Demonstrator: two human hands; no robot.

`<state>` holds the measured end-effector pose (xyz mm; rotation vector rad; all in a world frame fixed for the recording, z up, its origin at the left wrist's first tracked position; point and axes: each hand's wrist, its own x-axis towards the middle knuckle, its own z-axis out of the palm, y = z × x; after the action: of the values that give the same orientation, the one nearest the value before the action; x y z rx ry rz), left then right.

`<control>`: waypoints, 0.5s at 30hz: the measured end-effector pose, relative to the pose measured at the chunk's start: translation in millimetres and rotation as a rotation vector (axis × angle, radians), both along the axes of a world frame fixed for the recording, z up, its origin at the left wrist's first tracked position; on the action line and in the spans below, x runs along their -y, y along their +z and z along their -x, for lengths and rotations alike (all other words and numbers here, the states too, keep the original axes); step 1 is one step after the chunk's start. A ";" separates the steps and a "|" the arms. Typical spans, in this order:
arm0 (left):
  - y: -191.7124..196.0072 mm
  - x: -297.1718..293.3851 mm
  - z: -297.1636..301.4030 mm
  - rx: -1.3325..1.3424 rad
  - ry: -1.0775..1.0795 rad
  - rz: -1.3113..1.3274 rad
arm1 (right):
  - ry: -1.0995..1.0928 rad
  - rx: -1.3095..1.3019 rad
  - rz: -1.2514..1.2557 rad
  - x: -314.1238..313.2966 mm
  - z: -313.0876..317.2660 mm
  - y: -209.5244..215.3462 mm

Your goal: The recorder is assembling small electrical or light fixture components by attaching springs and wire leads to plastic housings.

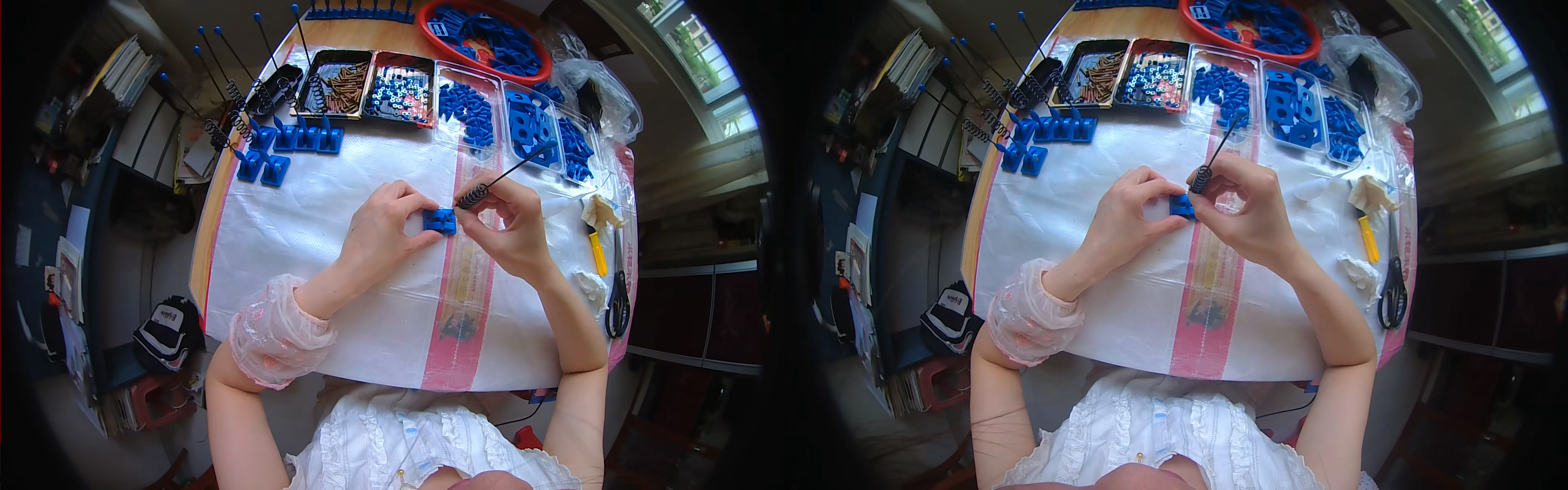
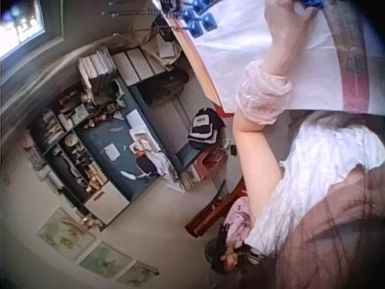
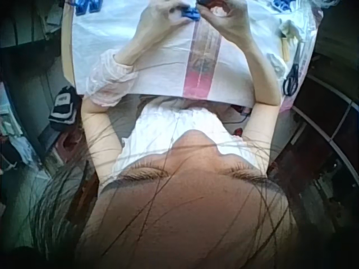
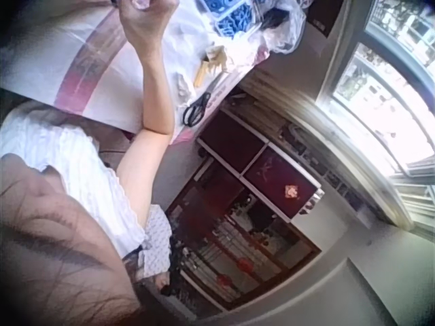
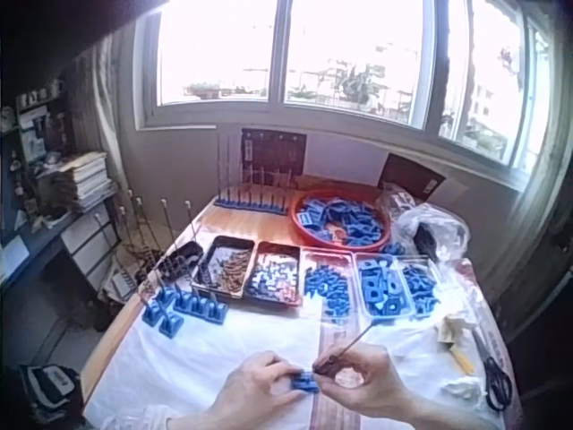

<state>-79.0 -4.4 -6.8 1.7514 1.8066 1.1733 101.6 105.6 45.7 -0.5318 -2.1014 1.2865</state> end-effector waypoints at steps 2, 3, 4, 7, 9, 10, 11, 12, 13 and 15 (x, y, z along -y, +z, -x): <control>-0.3 -0.6 -0.5 -0.007 -0.002 -0.003 | -0.009 0.009 0.015 0.2 -0.8 0.0; -0.3 -0.4 -0.8 -0.012 -0.003 -0.003 | 0.002 0.022 0.016 0.0 -1.7 -0.2; -0.4 -0.2 -0.9 -0.010 -0.001 -0.004 | 0.014 0.036 0.018 -0.3 -2.7 -0.3; 0.3 -0.5 -1.1 -0.002 -0.003 -0.004 | 0.038 0.043 0.016 -0.8 -3.7 1.3; 1.2 -0.4 -1.0 0.008 -0.004 0.005 | 0.045 0.035 0.018 -0.7 -3.4 2.3; 1.9 -0.4 -1.1 0.008 -0.006 0.006 | 0.045 0.030 0.022 -0.6 -3.2 2.6; 2.7 -0.6 -1.3 0.008 -0.007 0.007 | 0.045 0.025 0.026 -0.5 -3.1 2.9; 3.6 -0.5 -1.5 0.007 -0.007 0.008 | 0.039 0.003 0.003 -0.5 -2.0 2.2; 4.0 -0.6 -1.8 0.011 -0.008 0.015 | 0.033 -0.019 -0.021 -0.5 -0.9 1.1; 3.7 -0.9 -1.9 0.021 -0.009 0.031 | 0.023 -0.041 -0.044 -0.3 0.3 0.6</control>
<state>-77.0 -3.5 -3.1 1.7221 1.7936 1.1491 101.3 105.9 46.3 -0.4602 -2.1026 1.2499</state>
